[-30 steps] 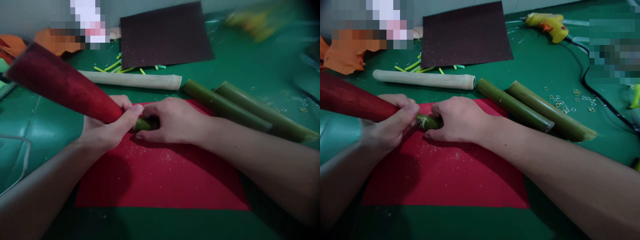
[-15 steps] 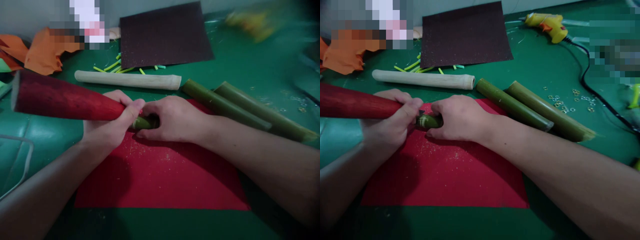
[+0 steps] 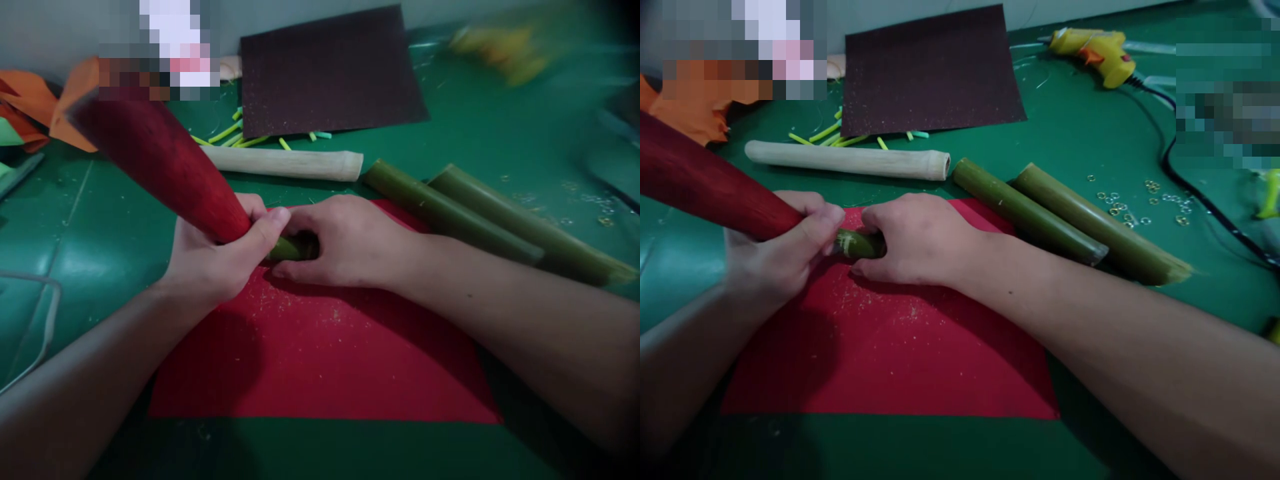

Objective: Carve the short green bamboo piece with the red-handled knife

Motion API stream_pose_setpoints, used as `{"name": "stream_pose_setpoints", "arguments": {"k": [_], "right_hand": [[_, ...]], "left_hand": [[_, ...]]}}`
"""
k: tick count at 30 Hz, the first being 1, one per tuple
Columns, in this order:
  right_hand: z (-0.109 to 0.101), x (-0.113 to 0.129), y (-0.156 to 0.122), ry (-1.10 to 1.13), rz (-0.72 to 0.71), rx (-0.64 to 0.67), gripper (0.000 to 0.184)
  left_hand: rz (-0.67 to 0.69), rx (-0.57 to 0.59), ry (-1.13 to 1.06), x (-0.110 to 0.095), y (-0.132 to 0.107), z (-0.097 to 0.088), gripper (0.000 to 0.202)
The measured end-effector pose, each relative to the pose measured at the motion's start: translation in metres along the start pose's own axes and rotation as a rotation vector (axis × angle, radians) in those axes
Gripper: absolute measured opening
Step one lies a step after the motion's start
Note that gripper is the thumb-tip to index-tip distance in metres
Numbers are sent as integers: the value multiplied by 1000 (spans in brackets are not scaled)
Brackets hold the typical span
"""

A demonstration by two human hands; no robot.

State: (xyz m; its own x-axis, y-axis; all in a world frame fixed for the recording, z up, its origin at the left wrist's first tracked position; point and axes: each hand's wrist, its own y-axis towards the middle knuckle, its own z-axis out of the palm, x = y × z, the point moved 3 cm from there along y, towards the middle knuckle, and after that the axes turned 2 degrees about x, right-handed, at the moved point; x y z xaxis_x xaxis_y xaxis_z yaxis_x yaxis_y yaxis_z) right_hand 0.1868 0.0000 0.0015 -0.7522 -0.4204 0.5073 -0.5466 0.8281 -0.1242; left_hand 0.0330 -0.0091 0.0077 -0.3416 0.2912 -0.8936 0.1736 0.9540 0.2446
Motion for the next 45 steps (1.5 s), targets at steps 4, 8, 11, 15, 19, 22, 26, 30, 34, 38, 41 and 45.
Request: {"name": "stream_pose_setpoints", "arguments": {"k": [4, 8, 11, 15, 19, 22, 26, 30, 34, 38, 41, 45], "right_hand": [[-1, 0, -1, 11, -2, 9, 38], [-1, -1, 0, 16, 3, 3, 37], [-1, -2, 1, 2, -13, -13, 36], [-1, -2, 2, -33, -43, -30, 36], [0, -1, 2, -47, -17, -10, 36], [0, -1, 1, -51, -12, -14, 37], [1, -1, 0, -92, -58, -35, 37], [2, -1, 0, -128, -93, -52, 37], [2, -1, 0, -144, -116, -75, 37], [4, -1, 0, -159, -132, -82, 36], [4, -1, -1, -166, -138, -93, 35], [4, -1, -1, -160, -138, -95, 33]], "left_hand": [[39, -10, -14, 7, -3, 0, 33], [18, -67, -27, 12, -6, 0, 30], [34, -137, -36, 12, -7, -1, 27], [83, -202, -26, 13, -3, -3, 26], [49, -252, -78, 16, 2, -6, 33], [20, -205, -122, 15, 3, -5, 39], [-10, -168, -108, 12, 3, -3, 37], [-7, -132, -104, 11, 3, -1, 37], [-4, -150, -120, 13, 2, -1, 34], [-9, -161, -119, 15, 1, -1, 30], [-30, -145, -76, 15, 1, -2, 29], [-14, -145, -3, 13, 2, -4, 29]]}}
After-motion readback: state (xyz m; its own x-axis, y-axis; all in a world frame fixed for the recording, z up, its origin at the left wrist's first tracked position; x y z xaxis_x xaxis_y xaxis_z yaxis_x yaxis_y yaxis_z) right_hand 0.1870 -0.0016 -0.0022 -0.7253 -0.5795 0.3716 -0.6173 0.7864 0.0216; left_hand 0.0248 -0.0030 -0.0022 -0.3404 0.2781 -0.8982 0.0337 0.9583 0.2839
